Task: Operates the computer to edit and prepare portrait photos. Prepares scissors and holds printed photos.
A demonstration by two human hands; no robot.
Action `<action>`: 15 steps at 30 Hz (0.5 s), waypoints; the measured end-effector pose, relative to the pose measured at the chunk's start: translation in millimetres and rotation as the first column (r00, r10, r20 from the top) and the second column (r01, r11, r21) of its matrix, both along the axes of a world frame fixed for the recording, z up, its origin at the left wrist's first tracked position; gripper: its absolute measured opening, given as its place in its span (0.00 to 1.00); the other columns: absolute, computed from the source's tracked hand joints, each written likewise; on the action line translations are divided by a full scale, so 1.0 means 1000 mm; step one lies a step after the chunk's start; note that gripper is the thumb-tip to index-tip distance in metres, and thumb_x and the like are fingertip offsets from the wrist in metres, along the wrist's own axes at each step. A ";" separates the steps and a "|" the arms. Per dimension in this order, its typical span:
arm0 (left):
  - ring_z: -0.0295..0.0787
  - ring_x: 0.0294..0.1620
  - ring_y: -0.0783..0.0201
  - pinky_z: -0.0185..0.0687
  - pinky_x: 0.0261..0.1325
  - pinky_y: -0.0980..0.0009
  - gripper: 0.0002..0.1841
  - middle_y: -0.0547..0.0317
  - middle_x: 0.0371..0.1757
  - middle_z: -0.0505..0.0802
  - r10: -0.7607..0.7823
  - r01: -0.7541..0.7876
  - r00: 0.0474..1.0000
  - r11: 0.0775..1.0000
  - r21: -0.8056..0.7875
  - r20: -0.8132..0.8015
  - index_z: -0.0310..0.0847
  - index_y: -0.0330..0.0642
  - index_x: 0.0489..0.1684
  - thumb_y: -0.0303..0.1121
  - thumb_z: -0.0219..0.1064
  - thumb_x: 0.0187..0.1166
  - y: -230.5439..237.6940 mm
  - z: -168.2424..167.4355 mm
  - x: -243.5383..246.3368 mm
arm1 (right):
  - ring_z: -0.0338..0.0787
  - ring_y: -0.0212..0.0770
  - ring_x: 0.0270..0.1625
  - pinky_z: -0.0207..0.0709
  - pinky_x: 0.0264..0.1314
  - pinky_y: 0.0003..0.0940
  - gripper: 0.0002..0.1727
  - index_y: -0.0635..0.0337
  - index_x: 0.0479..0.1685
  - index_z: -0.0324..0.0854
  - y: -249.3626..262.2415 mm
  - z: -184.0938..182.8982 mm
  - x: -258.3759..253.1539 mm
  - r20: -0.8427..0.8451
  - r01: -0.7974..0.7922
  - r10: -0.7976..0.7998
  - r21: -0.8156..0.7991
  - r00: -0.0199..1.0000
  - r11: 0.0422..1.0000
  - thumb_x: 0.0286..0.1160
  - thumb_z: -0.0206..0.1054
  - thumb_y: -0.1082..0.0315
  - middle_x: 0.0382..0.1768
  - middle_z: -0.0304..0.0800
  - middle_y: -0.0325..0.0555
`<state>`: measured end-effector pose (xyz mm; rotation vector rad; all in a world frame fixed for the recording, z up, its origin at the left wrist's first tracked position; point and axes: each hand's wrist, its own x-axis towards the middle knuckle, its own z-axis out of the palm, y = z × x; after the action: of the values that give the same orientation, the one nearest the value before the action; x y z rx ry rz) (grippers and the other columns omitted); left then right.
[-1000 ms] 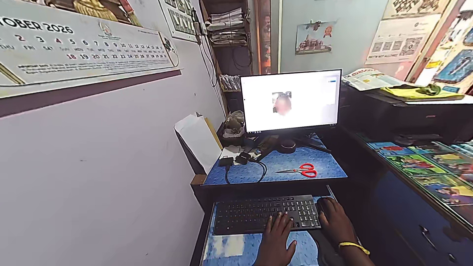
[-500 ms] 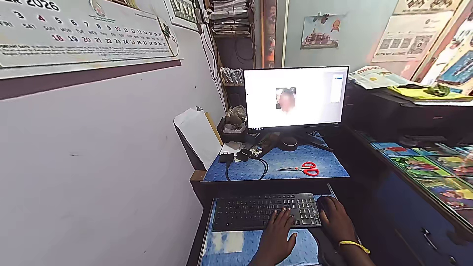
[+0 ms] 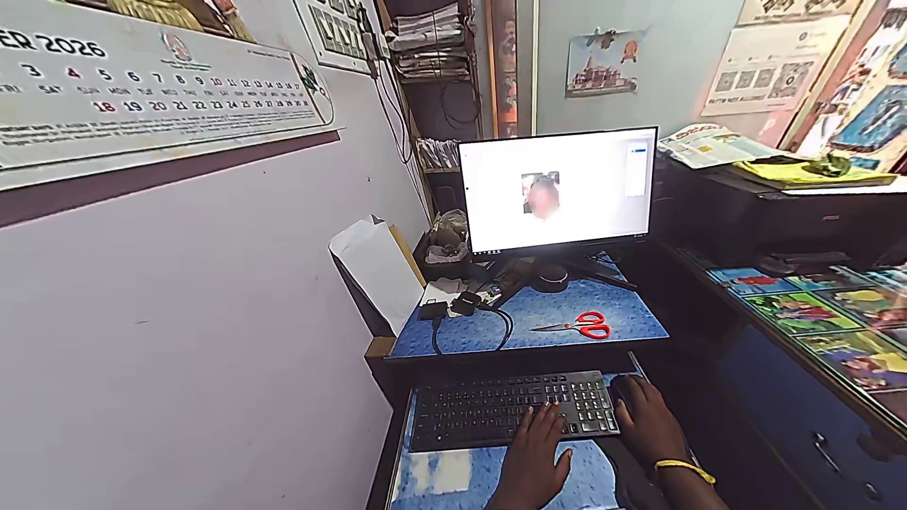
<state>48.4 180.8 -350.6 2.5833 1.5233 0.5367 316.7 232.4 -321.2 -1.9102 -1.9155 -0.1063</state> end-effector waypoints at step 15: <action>0.51 0.95 0.63 0.43 0.95 0.49 0.30 0.64 0.93 0.66 -0.012 0.011 1.000 1.000 -0.027 -0.012 0.71 0.51 0.84 0.56 0.48 0.88 -0.002 -0.002 0.000 | 0.79 0.51 0.80 0.77 0.77 0.51 0.30 0.50 0.74 0.81 -0.002 -0.008 0.001 0.006 -0.002 0.002 0.021 1.000 1.000 0.72 0.59 0.51 0.77 0.80 0.48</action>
<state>48.3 178.6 -353.0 2.5790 1.5079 0.4967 317.3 230.4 -328.9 -1.8959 -1.9131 -0.1315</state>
